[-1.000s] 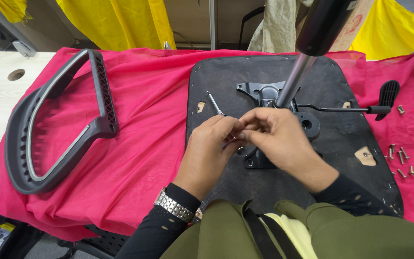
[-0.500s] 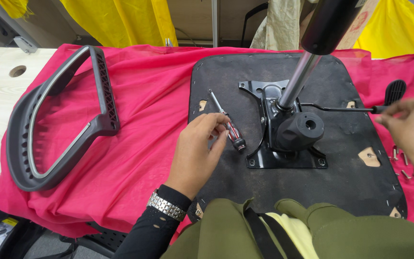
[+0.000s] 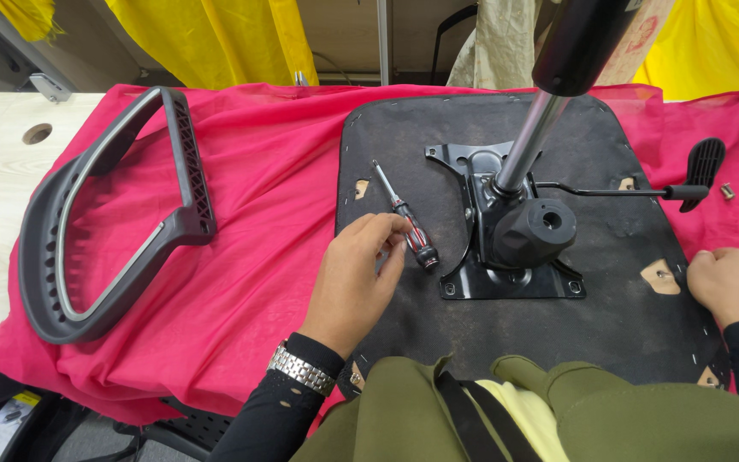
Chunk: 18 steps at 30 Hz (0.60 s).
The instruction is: The person uses a screwdriver to tighten screws into the underside of an office chair seat, securing the seat to its metal mounting plate. The person works on multiple screw locations around the seat perimeter.
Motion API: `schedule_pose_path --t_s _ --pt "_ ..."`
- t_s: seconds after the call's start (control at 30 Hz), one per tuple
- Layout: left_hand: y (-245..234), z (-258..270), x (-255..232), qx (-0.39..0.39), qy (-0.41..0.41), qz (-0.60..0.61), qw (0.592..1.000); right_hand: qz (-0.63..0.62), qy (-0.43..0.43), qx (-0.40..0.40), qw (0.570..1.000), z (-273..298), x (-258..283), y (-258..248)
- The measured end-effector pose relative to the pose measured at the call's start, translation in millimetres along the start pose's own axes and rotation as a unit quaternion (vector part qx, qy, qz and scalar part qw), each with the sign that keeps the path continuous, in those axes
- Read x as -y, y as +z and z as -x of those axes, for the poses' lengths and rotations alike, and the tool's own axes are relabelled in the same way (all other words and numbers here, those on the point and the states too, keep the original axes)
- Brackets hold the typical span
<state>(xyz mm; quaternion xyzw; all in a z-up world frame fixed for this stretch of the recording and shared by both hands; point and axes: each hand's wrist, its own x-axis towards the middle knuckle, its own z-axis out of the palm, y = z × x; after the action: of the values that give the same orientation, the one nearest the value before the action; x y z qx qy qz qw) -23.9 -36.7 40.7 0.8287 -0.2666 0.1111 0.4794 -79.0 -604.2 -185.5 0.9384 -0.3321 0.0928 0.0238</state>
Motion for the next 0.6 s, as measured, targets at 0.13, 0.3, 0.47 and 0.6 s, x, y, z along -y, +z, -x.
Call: schedule_pose_path --t_s 0.13,0.3,0.47,0.6 --pt "-3 7 3 -0.003 -0.012 -0.005 1.0 -0.072 -0.048 -0.054 0.995 5 39 -53" --pt "-10 20 10 -0.01 -0.017 -0.037 0.999 -0.219 -0.117 -0.111 0.962 41 160 -204" --pt "-21 40 16 -0.002 -0.065 -0.089 0.994 -0.295 -0.301 -0.087 0.902 120 263 -314" --pt "-25 60 17 -0.016 -0.078 -0.116 0.99 -0.373 -0.453 0.035 0.809 151 319 -307"
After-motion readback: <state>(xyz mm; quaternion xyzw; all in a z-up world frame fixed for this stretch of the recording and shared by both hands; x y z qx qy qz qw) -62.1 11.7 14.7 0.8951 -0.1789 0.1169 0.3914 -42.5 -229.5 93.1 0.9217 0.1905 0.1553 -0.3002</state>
